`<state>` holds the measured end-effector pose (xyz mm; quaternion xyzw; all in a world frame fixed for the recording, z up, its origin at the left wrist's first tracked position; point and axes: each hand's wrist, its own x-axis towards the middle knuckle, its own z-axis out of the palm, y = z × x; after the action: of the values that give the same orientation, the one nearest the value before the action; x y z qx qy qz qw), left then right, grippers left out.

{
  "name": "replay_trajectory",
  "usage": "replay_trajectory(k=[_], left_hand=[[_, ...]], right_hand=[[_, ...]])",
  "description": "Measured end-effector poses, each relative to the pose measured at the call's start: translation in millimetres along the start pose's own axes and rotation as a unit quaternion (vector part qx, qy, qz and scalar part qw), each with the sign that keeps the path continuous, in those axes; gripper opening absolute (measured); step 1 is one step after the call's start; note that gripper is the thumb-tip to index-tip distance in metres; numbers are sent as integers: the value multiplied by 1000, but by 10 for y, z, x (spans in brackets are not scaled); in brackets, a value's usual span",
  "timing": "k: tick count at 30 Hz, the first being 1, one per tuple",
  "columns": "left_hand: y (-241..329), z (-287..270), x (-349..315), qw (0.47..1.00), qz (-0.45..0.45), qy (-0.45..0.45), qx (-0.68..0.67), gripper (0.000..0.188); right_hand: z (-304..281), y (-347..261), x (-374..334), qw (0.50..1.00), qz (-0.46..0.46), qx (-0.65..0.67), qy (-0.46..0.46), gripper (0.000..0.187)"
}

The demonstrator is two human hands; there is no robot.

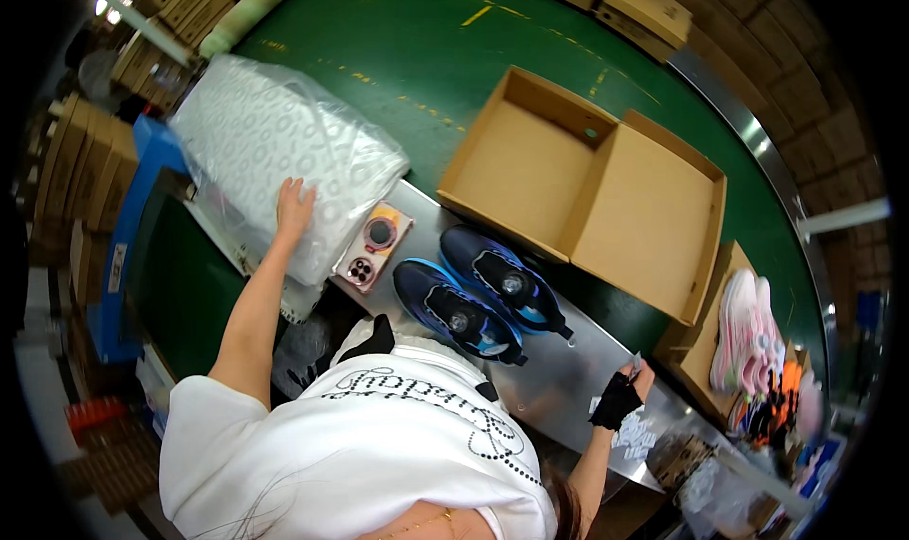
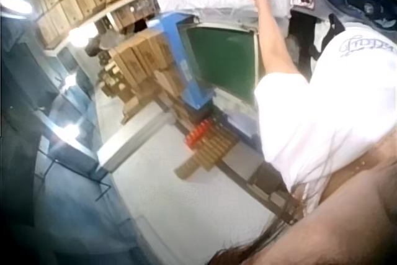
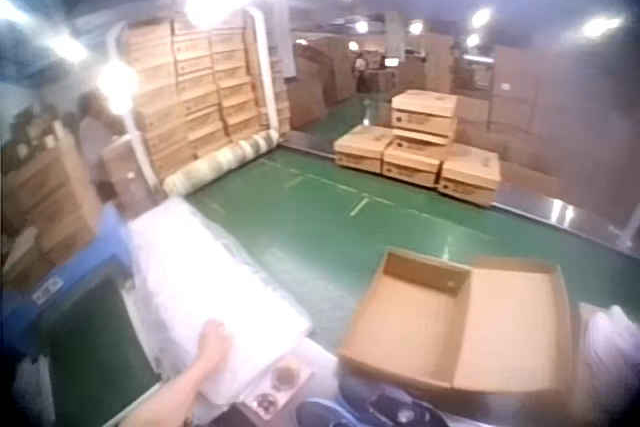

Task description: The person packs pairs of sneakers into shoeboxes, wraps them in tissue paper, and closes the lids before placing the boxes on a stack.

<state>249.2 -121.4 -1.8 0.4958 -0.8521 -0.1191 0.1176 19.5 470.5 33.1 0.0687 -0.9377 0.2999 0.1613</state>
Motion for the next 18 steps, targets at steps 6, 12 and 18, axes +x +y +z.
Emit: replay_trajectory(k=[6,12,18], left_hand=[[131,-163,-213,992,-33,-110,58,52],[-119,-100,55,997,-27,34,68,35],[548,-1211,579,955,21,268,-124,29]], right_hand=[[450,-1636,752,963,-101,197,-154,51],[1093,-2142,616,869,-289,-49,-398,44],[1004,-2306,607,856,-294,-27,-425,51]])
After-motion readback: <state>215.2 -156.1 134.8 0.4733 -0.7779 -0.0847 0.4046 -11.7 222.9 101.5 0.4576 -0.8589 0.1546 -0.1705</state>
